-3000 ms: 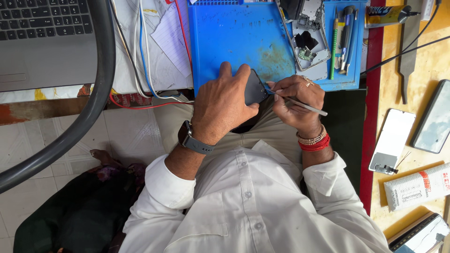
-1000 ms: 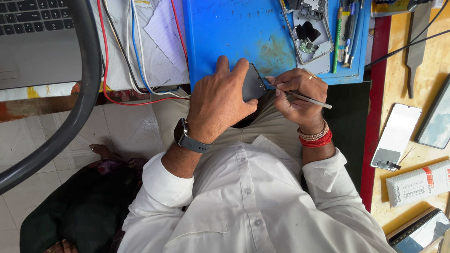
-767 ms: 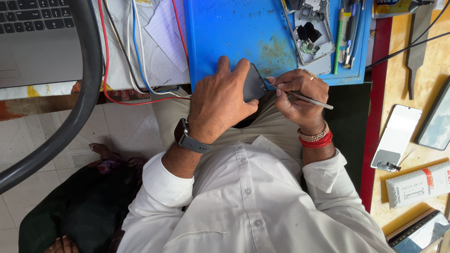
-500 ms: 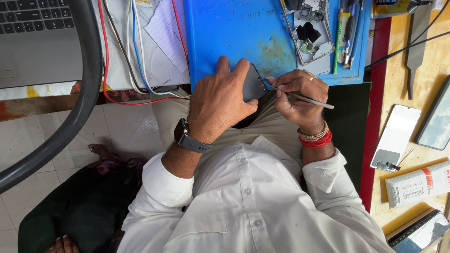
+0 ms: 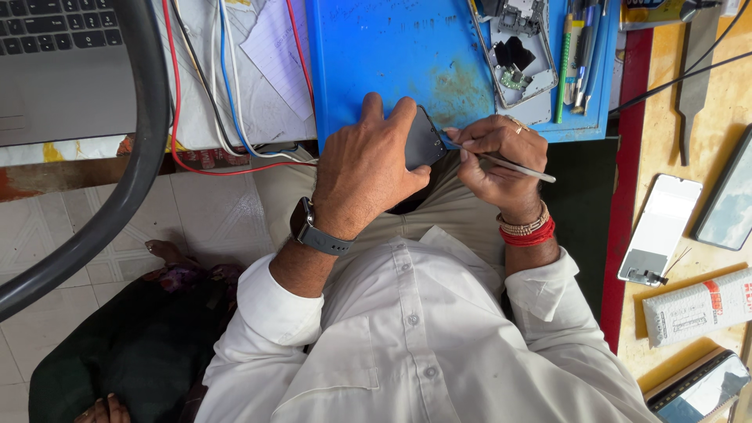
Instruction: The person sits at a repair bench holding a smartphone and uses a thin metal pry tool to work along the edge of the phone's back cover, repeatedly scraping and prying around the perimeter while rotating the phone. A disassembled phone chassis, screwdrivers and other repair tools lie on the blue work mat beside them.
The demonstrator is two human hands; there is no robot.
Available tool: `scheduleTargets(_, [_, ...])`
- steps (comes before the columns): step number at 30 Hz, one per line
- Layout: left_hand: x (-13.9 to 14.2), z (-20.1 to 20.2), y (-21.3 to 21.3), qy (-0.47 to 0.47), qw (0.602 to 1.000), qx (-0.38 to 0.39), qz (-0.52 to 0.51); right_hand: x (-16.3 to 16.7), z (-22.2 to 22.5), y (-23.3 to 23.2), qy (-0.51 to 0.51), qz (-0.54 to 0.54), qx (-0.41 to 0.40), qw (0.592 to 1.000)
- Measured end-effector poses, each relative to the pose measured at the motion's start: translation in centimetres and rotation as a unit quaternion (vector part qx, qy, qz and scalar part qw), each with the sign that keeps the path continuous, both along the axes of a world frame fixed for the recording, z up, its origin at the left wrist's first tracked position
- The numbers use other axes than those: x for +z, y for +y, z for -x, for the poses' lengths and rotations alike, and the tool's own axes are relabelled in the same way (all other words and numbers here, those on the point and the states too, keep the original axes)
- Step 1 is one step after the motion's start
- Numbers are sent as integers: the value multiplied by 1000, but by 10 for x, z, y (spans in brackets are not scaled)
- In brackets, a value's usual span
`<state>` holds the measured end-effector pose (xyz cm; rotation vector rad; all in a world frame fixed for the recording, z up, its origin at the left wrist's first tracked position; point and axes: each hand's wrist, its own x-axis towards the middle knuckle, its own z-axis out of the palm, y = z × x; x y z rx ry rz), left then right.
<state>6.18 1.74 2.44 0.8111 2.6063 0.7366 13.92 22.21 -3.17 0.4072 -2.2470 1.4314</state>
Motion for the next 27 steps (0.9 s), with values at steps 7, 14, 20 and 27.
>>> scheduleTargets(7, [1, 1, 0, -10, 1000, 1, 4, -1, -1, 1, -3, -18, -12, 1000])
scheduleTargets(14, [2, 1, 0, -1, 1000, 2, 13, 1, 1, 1, 2, -1, 3, 1000])
scheduleTargets(20, [1, 1, 1, -11, 1000, -2, 12, 2, 0, -2, 2, -27, -16, 1000])
scheduleTargets(27, [-1, 2, 1, 1, 1000, -5, 10, 0, 1, 0, 14, -19, -3, 1000])
